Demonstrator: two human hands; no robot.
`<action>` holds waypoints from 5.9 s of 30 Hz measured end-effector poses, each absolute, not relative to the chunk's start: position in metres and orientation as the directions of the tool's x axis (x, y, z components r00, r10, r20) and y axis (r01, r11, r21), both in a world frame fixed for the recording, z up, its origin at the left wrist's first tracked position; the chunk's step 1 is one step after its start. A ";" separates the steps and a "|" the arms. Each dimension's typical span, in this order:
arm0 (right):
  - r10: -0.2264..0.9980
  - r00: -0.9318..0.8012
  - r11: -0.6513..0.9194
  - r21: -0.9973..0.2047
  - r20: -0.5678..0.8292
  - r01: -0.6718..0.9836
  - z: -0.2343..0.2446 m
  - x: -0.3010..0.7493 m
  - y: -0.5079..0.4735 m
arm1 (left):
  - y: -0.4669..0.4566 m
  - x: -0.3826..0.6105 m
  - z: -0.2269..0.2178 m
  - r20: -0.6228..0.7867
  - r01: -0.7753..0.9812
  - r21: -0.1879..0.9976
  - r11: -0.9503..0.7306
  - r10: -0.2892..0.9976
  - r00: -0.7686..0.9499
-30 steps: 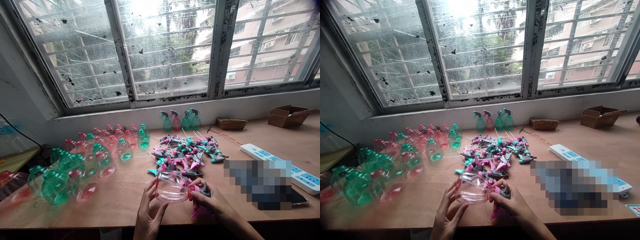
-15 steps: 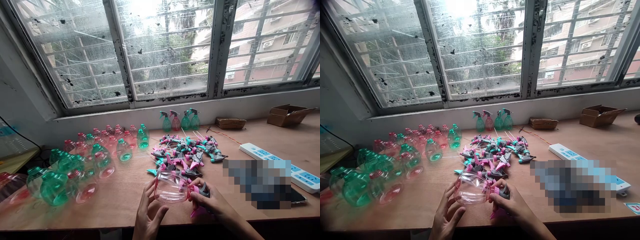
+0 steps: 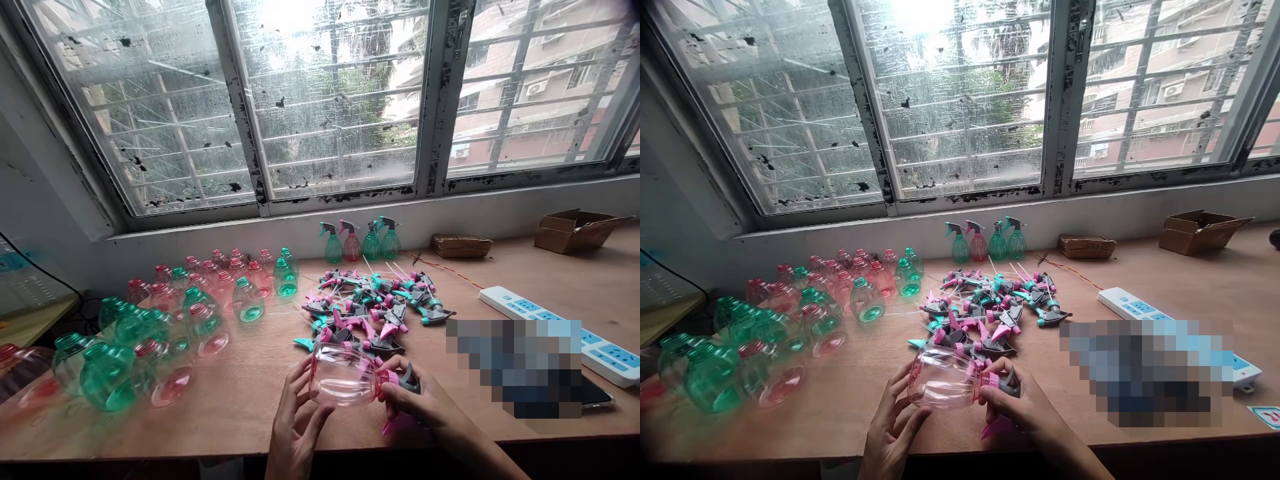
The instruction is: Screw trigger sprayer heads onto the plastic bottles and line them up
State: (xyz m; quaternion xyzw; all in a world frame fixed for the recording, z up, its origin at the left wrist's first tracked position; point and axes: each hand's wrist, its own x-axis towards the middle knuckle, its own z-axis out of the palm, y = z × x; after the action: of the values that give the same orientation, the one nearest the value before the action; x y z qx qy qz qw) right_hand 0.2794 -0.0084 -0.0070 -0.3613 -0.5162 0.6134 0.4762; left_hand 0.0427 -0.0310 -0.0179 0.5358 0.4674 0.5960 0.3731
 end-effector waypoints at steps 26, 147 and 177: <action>0.953 -0.301 -0.026 -0.987 0.024 -0.160 -0.005 0.279 -0.010 | -0.029 0.041 -0.019 0.308 0.162 0.944 -0.286 0.943 -0.127; 0.933 -0.359 -0.067 -0.983 -0.001 -0.171 -0.012 0.278 -0.009 | -0.027 0.040 -0.027 0.327 0.154 0.938 -0.310 0.939 -0.106; 0.949 -0.315 -0.078 -0.982 -0.020 -0.170 -0.014 0.276 -0.009 | -0.028 0.037 -0.028 0.395 0.241 0.899 -0.365 0.914 -0.090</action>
State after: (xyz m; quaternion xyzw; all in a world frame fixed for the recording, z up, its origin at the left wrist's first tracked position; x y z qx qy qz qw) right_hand 0.2757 -0.0091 -0.0138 -0.3796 -0.5126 0.6282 0.4454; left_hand 0.0372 -0.0278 -0.0276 0.6045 0.4777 0.5630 0.2990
